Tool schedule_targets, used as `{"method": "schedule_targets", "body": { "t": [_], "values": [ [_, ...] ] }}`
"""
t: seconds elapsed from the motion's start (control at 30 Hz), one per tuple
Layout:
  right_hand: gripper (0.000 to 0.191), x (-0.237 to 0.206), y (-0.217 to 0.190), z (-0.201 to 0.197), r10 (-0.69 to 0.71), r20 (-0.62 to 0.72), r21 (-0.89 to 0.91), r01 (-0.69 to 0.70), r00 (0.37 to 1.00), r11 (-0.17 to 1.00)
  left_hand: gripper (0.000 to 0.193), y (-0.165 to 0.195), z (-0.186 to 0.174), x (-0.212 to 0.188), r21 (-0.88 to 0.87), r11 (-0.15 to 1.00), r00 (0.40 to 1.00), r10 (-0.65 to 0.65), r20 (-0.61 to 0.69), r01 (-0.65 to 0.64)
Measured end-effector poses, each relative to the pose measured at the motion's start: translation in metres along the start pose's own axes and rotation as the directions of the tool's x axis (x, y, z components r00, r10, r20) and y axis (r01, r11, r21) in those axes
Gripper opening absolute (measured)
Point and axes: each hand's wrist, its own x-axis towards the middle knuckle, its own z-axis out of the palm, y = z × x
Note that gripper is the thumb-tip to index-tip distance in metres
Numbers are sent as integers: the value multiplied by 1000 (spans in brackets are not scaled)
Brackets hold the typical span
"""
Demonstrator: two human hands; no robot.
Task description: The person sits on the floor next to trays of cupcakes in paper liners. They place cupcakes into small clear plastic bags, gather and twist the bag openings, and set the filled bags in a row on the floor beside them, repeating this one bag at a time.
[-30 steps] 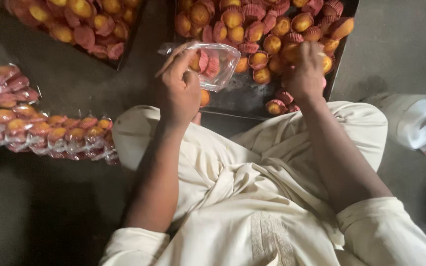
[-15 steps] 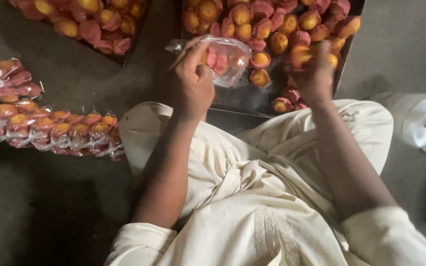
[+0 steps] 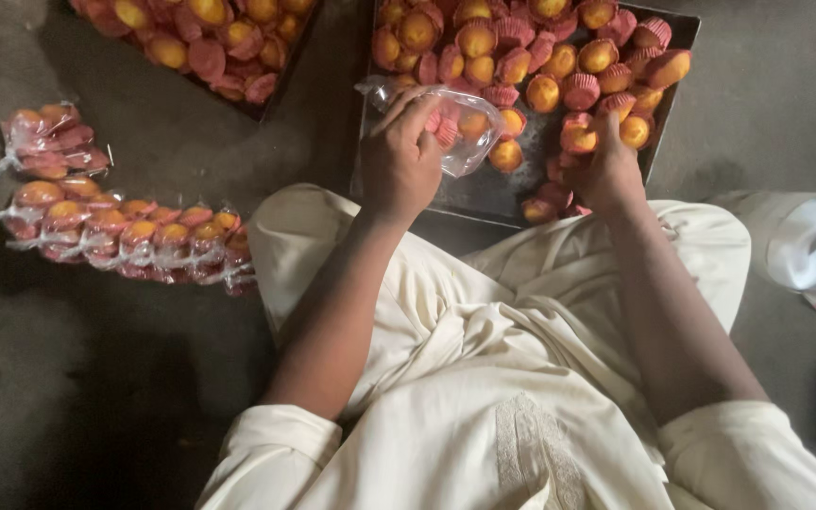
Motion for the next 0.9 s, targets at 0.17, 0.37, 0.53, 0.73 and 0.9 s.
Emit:
{"method": "schedule_targets", "body": {
  "t": [0.17,0.37,0.53,0.73,0.9],
  "values": [
    [74,-6,-7,-13,-188,-256,-42,183,948,982,36,16,-1,-11,-106,994,998,9,62,-3],
    [73,-92,-68,-62,-172,-229,335,243,958,910,40,56,-7,-32,-250,967,968,23,251,42],
    [55,-139,-124,-60,-463,-190,59,481,866,875,31,104,-2,-45,-305,935,853,5,522,181],
    [35,-151,-136,-86,-346,247,-262,406,905,876,39,163,-1,-57,-369,929,837,186,514,20],
    [29,-144,-115,-87,-277,274,-339,361,921,869,39,189,31,-64,-154,985,764,156,626,-74]
  ]
}}
